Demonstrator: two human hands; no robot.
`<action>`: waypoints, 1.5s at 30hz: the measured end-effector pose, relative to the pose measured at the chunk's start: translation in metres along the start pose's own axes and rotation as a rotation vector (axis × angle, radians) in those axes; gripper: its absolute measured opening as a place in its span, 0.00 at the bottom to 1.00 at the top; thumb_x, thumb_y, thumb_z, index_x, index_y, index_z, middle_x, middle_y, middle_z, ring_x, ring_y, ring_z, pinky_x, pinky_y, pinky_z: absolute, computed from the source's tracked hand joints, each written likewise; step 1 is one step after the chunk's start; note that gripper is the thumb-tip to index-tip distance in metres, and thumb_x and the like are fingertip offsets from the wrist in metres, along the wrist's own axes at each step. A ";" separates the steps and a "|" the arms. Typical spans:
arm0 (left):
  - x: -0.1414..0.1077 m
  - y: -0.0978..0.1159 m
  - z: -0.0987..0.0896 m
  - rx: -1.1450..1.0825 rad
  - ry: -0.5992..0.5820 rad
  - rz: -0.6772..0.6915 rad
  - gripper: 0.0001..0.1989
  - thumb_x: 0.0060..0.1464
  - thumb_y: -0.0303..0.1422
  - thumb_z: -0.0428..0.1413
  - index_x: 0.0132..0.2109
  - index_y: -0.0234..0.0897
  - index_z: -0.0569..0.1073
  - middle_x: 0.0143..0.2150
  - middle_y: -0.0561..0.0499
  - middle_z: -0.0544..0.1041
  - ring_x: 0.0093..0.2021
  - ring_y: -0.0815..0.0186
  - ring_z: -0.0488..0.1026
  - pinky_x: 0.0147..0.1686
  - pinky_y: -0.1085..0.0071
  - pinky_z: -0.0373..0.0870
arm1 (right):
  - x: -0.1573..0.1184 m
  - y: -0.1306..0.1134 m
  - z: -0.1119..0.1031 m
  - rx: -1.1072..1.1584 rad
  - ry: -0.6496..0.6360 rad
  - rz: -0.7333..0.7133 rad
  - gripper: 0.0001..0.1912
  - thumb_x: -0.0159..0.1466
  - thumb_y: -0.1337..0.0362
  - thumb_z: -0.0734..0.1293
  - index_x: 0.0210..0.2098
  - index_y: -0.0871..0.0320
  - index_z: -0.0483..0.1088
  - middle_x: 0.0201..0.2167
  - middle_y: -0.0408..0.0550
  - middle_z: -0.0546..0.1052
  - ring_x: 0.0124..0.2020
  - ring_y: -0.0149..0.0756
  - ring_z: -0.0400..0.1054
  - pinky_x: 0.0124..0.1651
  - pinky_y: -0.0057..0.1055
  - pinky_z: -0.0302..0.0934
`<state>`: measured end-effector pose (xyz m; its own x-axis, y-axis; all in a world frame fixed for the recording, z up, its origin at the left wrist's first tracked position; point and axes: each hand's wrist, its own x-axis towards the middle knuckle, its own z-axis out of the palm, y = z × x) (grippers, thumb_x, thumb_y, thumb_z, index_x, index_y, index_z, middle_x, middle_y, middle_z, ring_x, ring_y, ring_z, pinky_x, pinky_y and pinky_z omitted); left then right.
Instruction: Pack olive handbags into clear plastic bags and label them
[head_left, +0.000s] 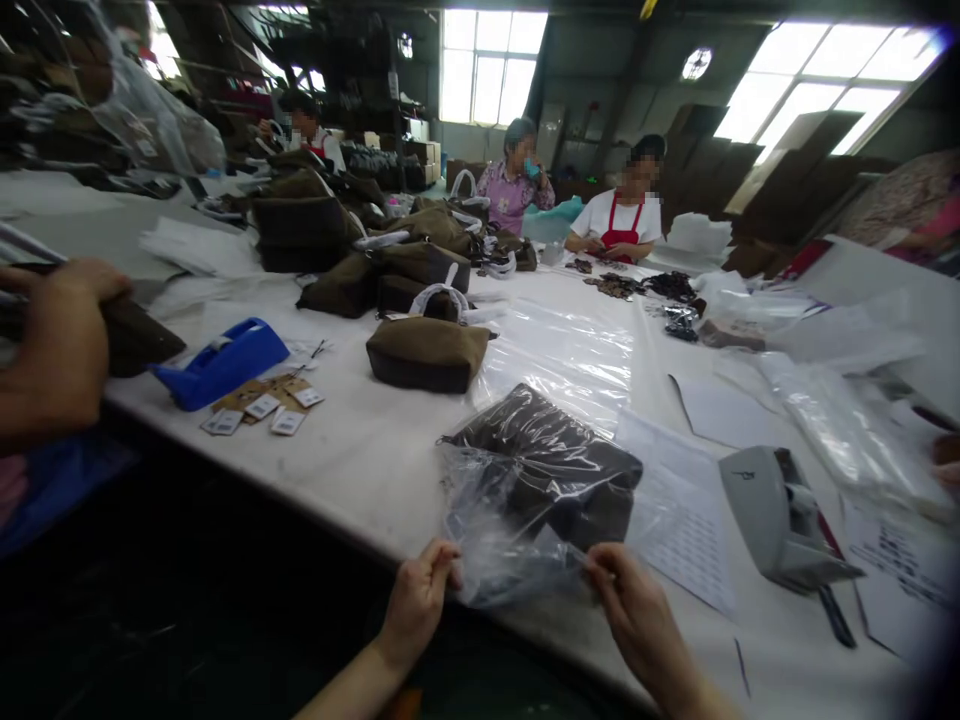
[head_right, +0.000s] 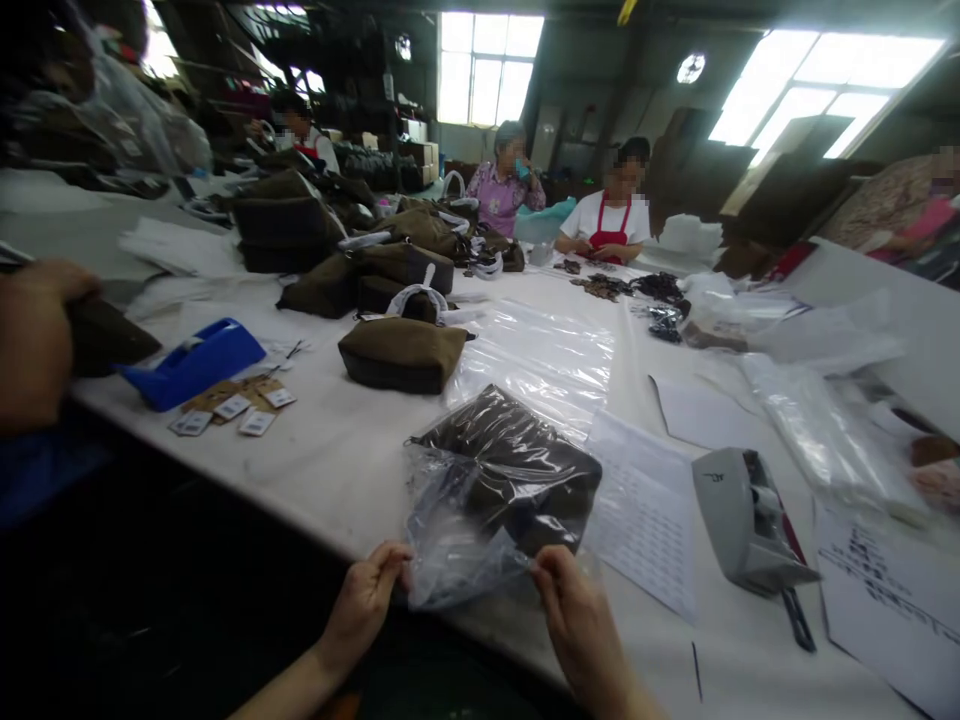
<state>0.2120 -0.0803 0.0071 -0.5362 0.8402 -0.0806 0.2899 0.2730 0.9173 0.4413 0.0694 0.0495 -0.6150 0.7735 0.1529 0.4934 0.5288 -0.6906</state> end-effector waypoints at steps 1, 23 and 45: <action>-0.004 -0.006 -0.003 0.002 0.009 0.023 0.18 0.63 0.42 0.40 0.37 0.37 0.69 0.23 0.54 0.73 0.24 0.69 0.70 0.28 0.73 0.67 | -0.008 0.002 0.011 -0.029 0.097 -0.034 0.07 0.66 0.60 0.57 0.35 0.54 0.64 0.29 0.44 0.71 0.28 0.33 0.68 0.31 0.28 0.63; -0.016 -0.052 0.001 0.321 0.092 0.726 0.07 0.57 0.23 0.51 0.40 0.38 0.70 0.34 0.52 0.75 0.43 0.63 0.70 0.51 0.61 0.62 | -0.057 0.054 0.033 -0.129 0.323 -0.424 0.08 0.63 0.67 0.62 0.42 0.58 0.68 0.39 0.53 0.71 0.41 0.41 0.68 0.40 0.38 0.66; 0.015 -0.033 -0.017 0.268 -0.073 -0.039 0.22 0.62 0.43 0.37 0.30 0.38 0.69 0.27 0.49 0.70 0.36 0.60 0.69 0.40 0.64 0.65 | 0.064 -0.055 0.014 -0.250 -0.067 -0.033 0.13 0.59 0.50 0.65 0.34 0.53 0.72 0.28 0.45 0.72 0.32 0.39 0.67 0.37 0.36 0.63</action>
<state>0.1812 -0.0848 -0.0181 -0.4954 0.8554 -0.1510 0.4743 0.4120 0.7780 0.3664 0.0846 0.0877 -0.6685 0.7339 0.1199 0.6038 0.6298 -0.4887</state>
